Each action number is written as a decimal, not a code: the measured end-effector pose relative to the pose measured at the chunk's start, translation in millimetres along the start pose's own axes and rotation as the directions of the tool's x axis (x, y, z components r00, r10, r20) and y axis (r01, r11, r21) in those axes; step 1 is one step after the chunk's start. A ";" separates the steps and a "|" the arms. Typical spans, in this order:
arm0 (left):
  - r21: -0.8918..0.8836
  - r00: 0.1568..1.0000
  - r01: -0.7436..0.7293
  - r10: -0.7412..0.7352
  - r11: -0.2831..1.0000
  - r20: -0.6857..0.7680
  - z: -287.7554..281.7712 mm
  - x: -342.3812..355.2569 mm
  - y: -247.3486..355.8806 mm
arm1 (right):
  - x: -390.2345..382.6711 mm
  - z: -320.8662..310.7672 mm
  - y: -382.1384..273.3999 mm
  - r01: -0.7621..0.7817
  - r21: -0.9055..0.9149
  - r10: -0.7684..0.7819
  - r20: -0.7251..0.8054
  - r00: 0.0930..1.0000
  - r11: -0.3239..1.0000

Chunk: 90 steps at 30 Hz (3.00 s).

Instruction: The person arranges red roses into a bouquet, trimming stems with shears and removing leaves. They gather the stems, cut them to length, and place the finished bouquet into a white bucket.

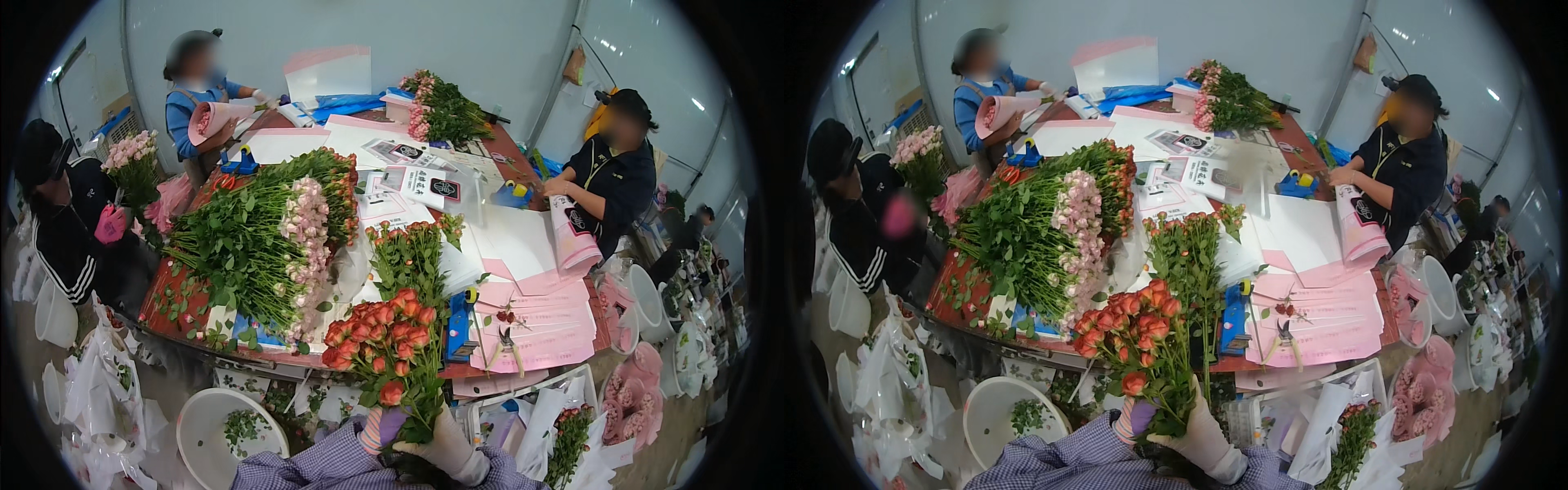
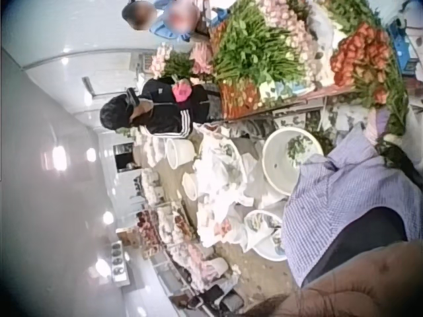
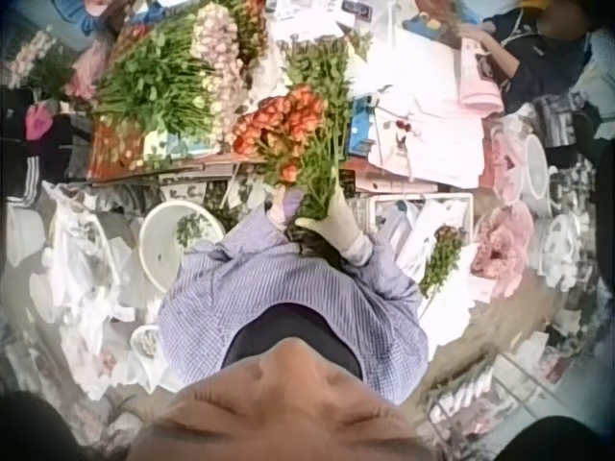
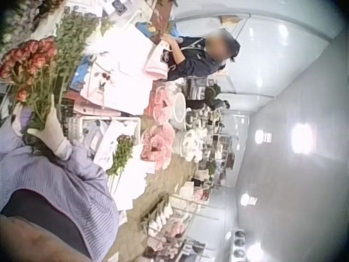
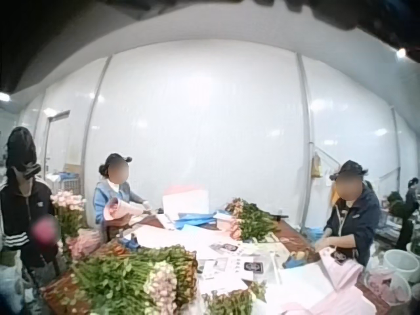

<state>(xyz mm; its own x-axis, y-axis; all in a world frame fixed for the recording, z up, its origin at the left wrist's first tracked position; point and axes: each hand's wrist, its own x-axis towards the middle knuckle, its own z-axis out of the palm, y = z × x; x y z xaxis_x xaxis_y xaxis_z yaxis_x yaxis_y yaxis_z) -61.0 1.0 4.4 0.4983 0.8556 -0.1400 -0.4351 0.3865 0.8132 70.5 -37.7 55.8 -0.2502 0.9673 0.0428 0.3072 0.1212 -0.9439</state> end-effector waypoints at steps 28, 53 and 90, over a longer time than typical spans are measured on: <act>-0.391 0.879 -0.246 0.034 0.887 -0.475 -96.5 -89.9 29.3 | 289.6 29.6 191.0 -0.518 -0.660 0.320 -0.407 0.855 0.545; -0.518 0.961 -0.076 -0.076 0.852 -0.265 -56.6 -61.2 51.1 | 139.2 -165.8 -20.2 0.014 0.602 0.042 -0.079 0.996 0.798; 0.116 0.919 -0.318 0.276 0.941 0.280 -27.7 -3.3 -16.2 | -79.9 -121.1 16.7 0.058 -0.253 -0.163 -0.418 0.894 0.966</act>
<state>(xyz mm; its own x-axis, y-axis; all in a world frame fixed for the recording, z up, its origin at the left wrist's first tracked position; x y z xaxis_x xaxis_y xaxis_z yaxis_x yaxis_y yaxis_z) -76.4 1.4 -23.9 0.5481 0.7970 0.2539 -0.4808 0.0517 0.8753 206.8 -86.0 76.3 0.1104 0.9379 0.3290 0.5146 0.2292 -0.8262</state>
